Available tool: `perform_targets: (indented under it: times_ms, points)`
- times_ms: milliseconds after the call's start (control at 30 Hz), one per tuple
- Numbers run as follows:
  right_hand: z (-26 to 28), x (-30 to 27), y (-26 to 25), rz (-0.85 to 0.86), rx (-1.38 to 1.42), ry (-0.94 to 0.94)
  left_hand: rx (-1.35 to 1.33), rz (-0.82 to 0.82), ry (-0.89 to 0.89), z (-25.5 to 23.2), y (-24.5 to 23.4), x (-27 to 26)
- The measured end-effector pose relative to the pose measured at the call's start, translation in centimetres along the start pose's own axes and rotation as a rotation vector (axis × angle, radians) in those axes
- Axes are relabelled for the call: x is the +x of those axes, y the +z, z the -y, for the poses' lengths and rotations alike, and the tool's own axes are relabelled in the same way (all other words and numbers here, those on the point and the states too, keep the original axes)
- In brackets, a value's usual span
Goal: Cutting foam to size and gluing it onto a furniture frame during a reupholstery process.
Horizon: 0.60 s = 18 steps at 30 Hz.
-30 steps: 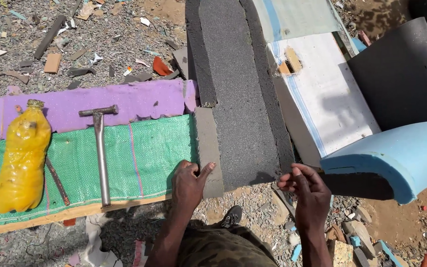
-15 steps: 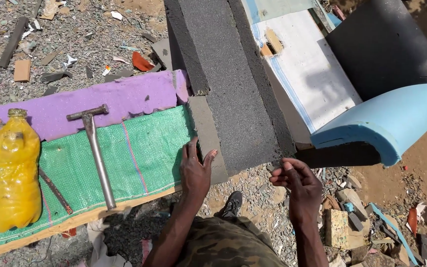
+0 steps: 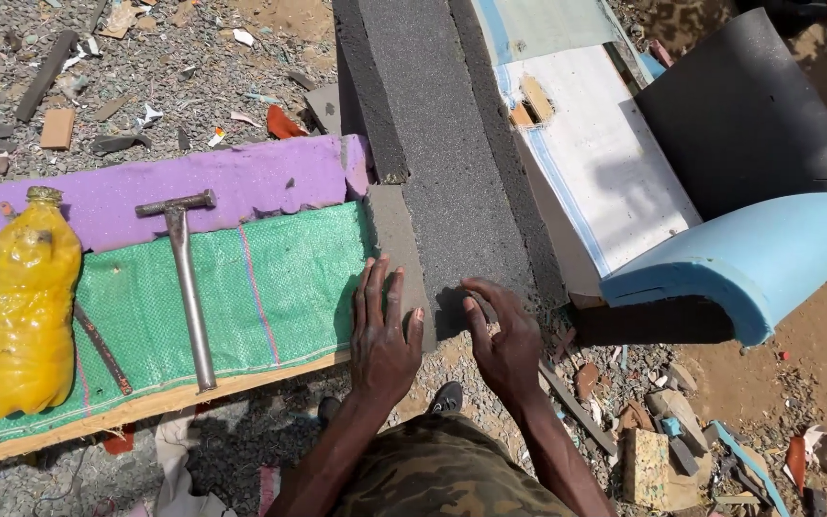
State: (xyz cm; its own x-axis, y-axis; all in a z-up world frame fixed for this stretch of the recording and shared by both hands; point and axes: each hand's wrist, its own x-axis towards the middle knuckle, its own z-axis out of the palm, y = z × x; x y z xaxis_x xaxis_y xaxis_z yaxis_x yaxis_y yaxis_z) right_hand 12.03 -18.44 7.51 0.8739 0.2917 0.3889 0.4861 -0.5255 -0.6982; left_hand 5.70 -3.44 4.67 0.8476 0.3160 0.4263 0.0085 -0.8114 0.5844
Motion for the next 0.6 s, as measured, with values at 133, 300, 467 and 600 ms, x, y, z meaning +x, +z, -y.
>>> perform_targets:
  times_ms: [133, 300, 467, 600]
  points:
    - [-0.9, 0.8, 1.5, 0.127, -0.045, -0.160, 0.094, 0.043, 0.073, 0.8, 1.3, -1.3]
    - [-2.5, 0.4, 1.9, 0.210, -0.139, -0.216, 0.223, 0.080, 0.078, 1.6, 2.1, -1.6]
    - [-3.3, 0.6, 2.2, 0.207, -0.127, -0.249, 0.146, 0.125, 0.029, 2.1, 3.1, -1.7]
    - [-4.0, 0.2, 2.7, 0.220, -0.126, -0.239, -0.051, 0.222, -0.112, 1.8, 3.4, -1.4]
